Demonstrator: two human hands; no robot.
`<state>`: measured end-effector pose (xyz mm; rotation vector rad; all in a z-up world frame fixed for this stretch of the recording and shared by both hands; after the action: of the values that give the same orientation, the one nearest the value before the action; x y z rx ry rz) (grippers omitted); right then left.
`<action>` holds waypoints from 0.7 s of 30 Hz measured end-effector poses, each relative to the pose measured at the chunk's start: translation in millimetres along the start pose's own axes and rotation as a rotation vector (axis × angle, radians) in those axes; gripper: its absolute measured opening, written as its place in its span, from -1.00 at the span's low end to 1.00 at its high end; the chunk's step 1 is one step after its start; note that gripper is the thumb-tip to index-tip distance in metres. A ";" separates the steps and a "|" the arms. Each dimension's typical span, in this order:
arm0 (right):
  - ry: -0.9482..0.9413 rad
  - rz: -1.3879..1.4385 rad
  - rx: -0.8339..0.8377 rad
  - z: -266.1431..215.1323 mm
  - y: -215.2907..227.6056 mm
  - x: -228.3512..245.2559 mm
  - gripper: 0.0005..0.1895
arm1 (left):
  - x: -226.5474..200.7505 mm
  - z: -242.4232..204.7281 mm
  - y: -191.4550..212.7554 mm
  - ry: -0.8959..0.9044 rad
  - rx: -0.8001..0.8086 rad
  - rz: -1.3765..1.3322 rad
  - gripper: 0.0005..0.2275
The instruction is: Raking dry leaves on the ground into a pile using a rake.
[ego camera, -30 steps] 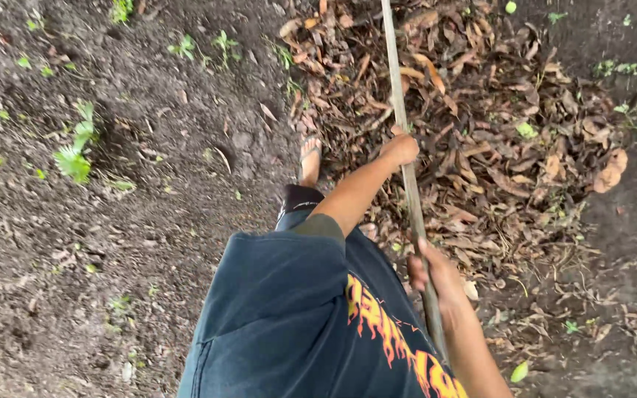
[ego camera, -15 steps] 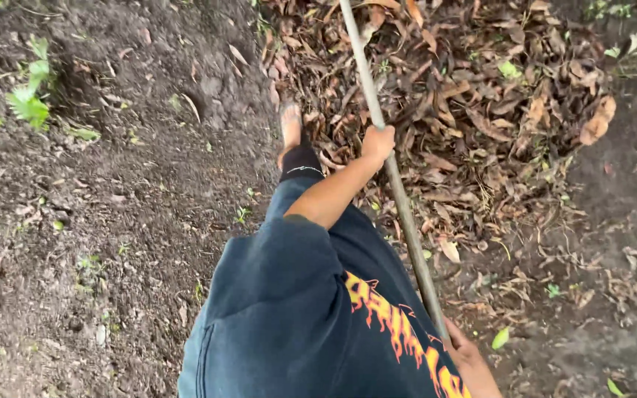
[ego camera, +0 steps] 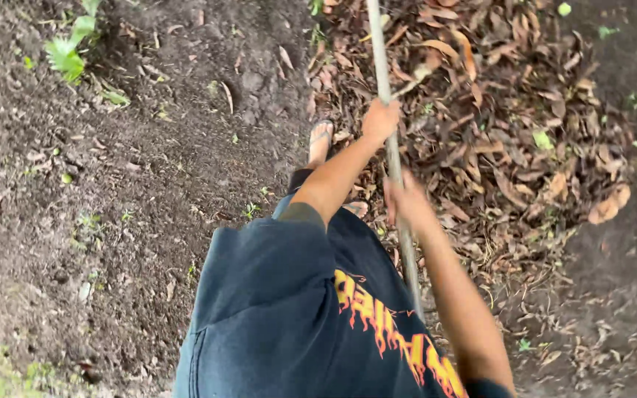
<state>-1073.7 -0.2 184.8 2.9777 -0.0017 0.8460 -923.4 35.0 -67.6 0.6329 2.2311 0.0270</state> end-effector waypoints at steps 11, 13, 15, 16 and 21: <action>0.001 0.515 0.187 216.3 10.0 80.9 -0.18 | -42.4 101.4 54.8 -0.003 0.247 -0.236 -0.51; -0.036 0.582 0.199 212.2 -2.2 60.2 -0.14 | -14.3 108.0 42.2 -0.062 0.269 -0.249 -0.48; -0.051 0.730 0.222 197.5 -12.7 35.0 -0.17 | 15.8 102.4 26.9 -0.007 0.291 0.202 -0.56; -0.051 0.726 0.216 184.6 -13.8 27.0 -0.17 | 21.6 93.7 21.3 -0.010 0.294 0.197 -0.56; -0.077 0.663 0.104 93.5 -10.9 -21.8 -0.21 | 50.8 20.6 -41.0 -0.305 0.482 0.820 -0.71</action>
<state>-1042.9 6.3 93.4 3.1207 -1.0201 0.7781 -954.7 18.2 -126.2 1.6566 1.5554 -0.1852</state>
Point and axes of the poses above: each hand's wrist, its own z-axis towards the middle knuckle, its own y-axis out of the back of the hand, x = y × z, the point moved 6 cm from there along z, towards the middle knuckle, and after that the axes turned 5 degrees about x, right-handed, at the moved point
